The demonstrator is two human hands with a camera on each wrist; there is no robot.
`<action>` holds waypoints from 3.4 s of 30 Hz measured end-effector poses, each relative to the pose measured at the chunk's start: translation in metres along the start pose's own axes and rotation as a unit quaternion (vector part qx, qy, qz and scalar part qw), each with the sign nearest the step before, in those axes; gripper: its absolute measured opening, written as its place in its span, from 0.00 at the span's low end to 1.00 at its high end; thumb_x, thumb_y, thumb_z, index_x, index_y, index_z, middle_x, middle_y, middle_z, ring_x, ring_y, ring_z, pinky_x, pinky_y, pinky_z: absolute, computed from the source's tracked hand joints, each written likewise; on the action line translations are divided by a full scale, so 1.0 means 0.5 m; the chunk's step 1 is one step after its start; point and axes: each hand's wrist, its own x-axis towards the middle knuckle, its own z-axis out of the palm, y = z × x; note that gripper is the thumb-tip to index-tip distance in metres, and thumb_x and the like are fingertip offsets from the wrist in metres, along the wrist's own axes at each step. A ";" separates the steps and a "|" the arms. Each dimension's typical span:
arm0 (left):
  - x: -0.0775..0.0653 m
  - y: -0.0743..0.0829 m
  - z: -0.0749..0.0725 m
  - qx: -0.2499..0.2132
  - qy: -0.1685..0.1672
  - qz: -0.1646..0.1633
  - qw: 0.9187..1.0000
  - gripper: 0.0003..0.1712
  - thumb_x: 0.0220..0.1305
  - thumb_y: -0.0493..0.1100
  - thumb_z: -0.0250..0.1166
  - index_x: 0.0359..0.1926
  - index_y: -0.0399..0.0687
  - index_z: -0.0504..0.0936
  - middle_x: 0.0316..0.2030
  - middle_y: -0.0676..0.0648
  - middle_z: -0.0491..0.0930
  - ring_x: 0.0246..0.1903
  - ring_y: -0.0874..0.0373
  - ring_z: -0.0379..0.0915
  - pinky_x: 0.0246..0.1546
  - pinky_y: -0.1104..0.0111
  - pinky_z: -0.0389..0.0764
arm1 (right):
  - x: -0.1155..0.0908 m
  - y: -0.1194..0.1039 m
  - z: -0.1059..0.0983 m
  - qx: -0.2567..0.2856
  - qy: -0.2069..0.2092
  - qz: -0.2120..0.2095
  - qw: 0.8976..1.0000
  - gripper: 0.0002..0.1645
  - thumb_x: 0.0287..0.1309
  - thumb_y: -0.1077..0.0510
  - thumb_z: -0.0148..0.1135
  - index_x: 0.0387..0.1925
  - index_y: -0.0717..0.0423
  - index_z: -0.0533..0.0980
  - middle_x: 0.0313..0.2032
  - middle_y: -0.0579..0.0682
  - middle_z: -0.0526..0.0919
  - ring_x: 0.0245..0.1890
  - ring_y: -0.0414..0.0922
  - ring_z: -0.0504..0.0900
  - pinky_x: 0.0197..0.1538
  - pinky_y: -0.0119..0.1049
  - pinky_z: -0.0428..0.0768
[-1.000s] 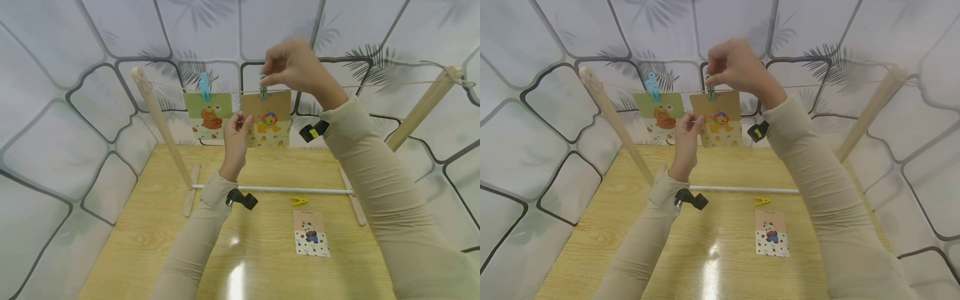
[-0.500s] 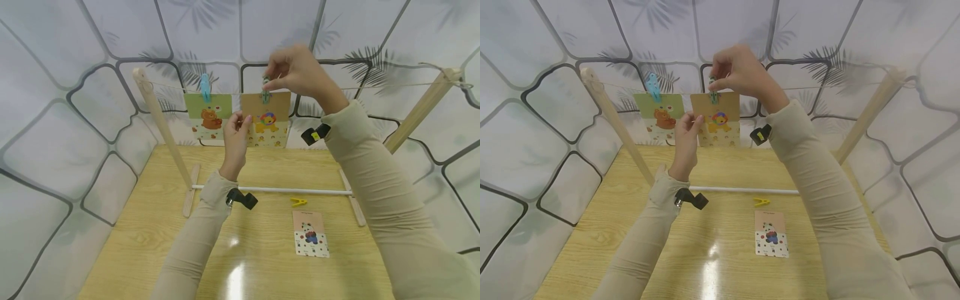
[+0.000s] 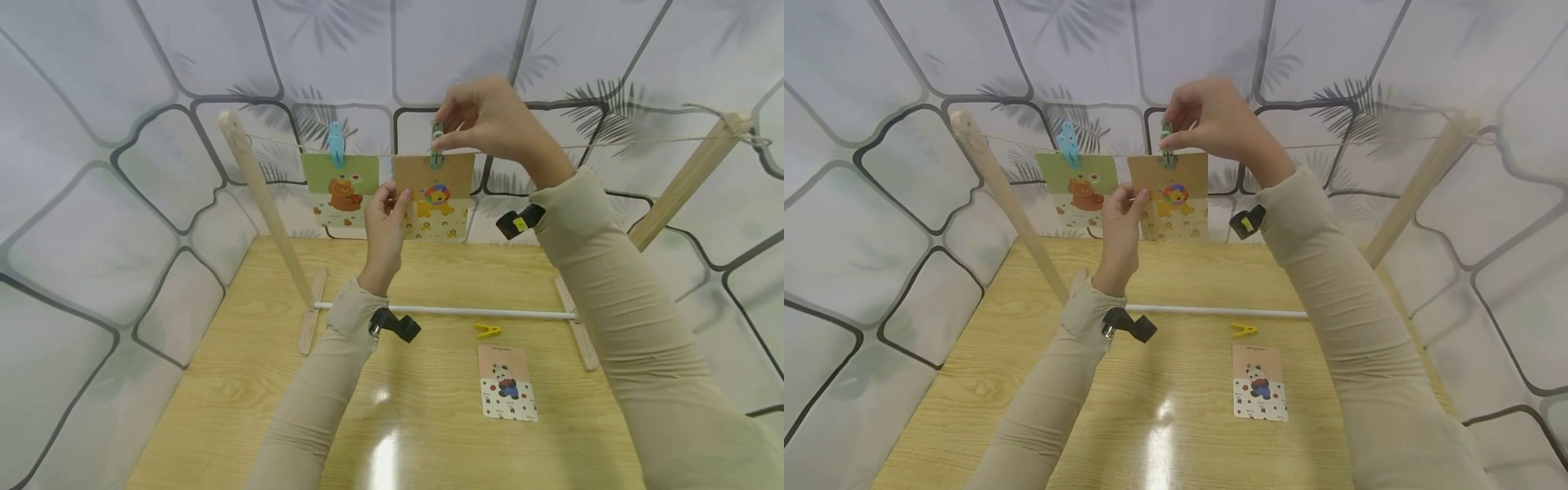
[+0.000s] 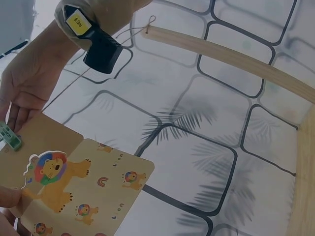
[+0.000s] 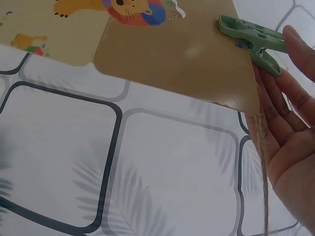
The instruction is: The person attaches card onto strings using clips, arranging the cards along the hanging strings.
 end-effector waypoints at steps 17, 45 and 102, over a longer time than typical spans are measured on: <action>0.001 -0.008 0.000 -0.016 -0.001 0.010 1.000 0.10 0.68 0.38 0.55 0.43 0.33 0.74 0.32 0.55 0.68 0.30 0.65 0.63 0.30 0.76 0.65 | 0.000 0.014 0.002 0.037 -0.002 0.029 0.999 0.14 0.49 0.61 0.70 0.38 0.64 0.79 0.30 0.37 0.80 0.30 0.33 0.81 0.40 0.24 0.78; -0.013 -0.031 -0.014 0.006 -0.016 0.003 1.000 0.16 0.68 0.38 0.55 0.53 0.35 0.74 0.39 0.52 0.73 0.36 0.66 0.69 0.38 0.75 0.71 | -0.006 0.019 0.008 0.015 -0.059 0.050 0.997 0.21 0.53 0.59 0.68 0.47 0.62 0.74 0.40 0.53 0.80 0.35 0.35 0.79 0.43 0.25 0.77; -0.206 -0.304 0.035 0.111 -0.121 -0.234 0.958 0.24 0.59 0.44 0.65 0.55 0.41 0.73 0.52 0.40 0.76 0.49 0.50 0.75 0.49 0.62 0.78 | -0.370 0.157 0.125 0.084 0.125 -0.052 0.987 0.29 0.40 0.80 0.66 0.49 0.69 0.74 0.46 0.54 0.82 0.49 0.33 0.78 0.54 0.25 0.75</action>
